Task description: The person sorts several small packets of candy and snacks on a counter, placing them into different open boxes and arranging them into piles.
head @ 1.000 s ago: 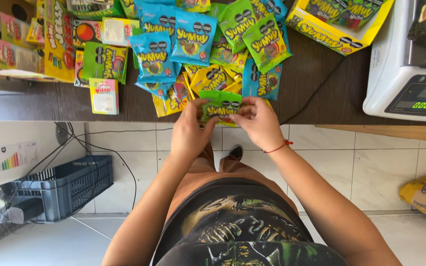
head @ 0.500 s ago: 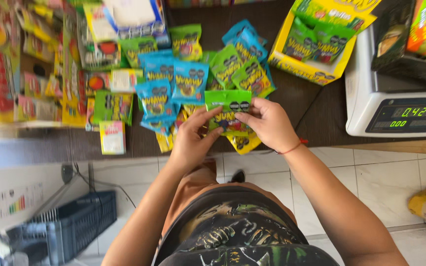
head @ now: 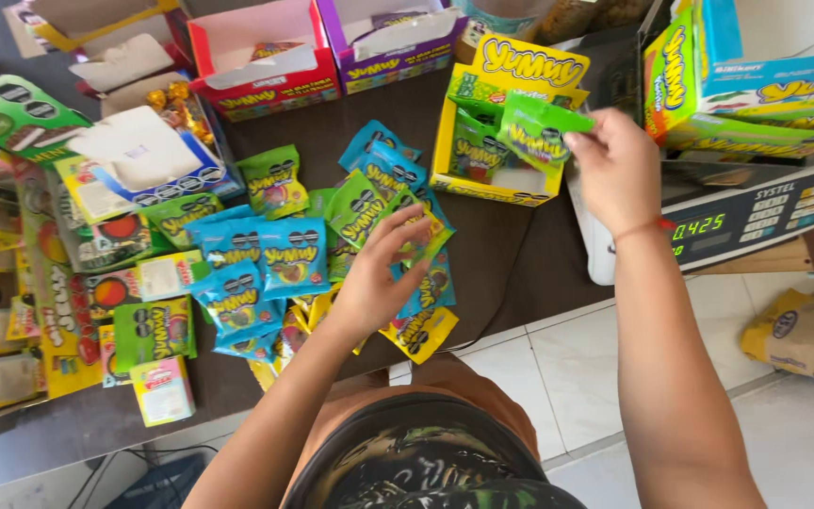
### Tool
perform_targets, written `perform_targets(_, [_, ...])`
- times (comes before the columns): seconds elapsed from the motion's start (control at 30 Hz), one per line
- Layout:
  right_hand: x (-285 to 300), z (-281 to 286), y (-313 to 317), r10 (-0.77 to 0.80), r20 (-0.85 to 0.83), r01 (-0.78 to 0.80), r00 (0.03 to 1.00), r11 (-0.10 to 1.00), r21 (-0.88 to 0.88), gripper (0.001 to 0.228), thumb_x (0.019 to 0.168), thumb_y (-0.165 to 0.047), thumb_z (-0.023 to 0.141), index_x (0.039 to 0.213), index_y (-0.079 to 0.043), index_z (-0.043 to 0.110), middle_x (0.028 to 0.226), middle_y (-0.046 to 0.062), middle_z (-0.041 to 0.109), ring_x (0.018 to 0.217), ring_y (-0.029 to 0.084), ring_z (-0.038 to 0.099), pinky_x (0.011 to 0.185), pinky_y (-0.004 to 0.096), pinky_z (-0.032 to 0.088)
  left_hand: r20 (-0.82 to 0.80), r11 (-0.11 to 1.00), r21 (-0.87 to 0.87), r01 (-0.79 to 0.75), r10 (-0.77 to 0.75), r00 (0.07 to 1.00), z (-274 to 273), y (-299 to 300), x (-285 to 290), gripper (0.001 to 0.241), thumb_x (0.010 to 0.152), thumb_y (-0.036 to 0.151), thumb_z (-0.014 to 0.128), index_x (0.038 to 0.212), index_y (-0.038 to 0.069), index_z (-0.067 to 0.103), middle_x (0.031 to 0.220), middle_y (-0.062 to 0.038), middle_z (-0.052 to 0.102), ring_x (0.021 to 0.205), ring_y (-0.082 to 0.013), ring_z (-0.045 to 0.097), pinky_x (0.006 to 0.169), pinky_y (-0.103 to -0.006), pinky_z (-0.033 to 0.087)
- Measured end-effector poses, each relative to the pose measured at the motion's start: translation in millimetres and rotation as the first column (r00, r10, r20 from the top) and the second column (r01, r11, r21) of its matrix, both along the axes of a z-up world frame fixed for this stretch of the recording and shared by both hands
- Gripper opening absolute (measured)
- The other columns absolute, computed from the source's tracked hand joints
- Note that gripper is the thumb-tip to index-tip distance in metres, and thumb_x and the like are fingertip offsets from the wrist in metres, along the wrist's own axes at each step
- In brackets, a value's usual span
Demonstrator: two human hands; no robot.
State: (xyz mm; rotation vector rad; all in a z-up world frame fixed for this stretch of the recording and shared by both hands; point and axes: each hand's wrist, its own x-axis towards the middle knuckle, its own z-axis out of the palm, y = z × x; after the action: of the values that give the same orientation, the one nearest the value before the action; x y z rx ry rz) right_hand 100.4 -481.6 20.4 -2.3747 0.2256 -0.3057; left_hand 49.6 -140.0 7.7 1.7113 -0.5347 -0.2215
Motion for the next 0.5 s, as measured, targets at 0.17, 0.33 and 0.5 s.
perform_targets(0.17, [31.0,-35.6,1.0,0.003,-0.093,-0.025,0.996,0.970,-0.243,0.018,0.100,-0.006,0.068,0.118,-0.010,0.070,0.102,0.016,0.075,0.099,0.039,0.072,0.085,0.052,0.057,-0.098,0.995,0.083,-0.060,0.068,0.993,-30.4,9.9,-18.9,0.045,0.091,-0.004,0.067,0.136,0.002,0.060,0.144,-0.021,0.052,0.119,-0.0429,0.065,0.094,-0.0565,0.060])
perform_targets(0.33, [35.2,-60.0,9.0,-0.069,-0.143,0.007,0.987,0.918,-0.395,0.029,0.097,-0.007,0.062,0.125,-0.012,0.058,0.104,0.021,0.071,0.103,0.044,0.070,0.088,0.057,0.057,-0.195,0.980,0.110,-0.169,0.188,0.963,-42.6,25.5,-40.6,0.044,0.091,-0.004,0.068,0.134,0.002,0.063,0.139,-0.021,0.057,0.116,-0.0423,0.067,0.092,-0.0528,0.061])
perform_targets(0.5, [36.4,-32.8,31.6,0.108,0.184,0.038,0.977,0.760,-0.649,0.057,0.085,-0.006,0.085,0.136,-0.005,0.059,0.116,0.018,0.054,0.100,0.040,0.056,0.081,0.051,0.053,-0.307,0.949,0.223,-0.224,0.287,0.908,-30.7,35.5,-58.6,0.039,0.093,0.007,0.066,0.132,0.008,0.064,0.140,-0.007,0.059,0.114,-0.0189,0.068,0.093,-0.0311,0.062])
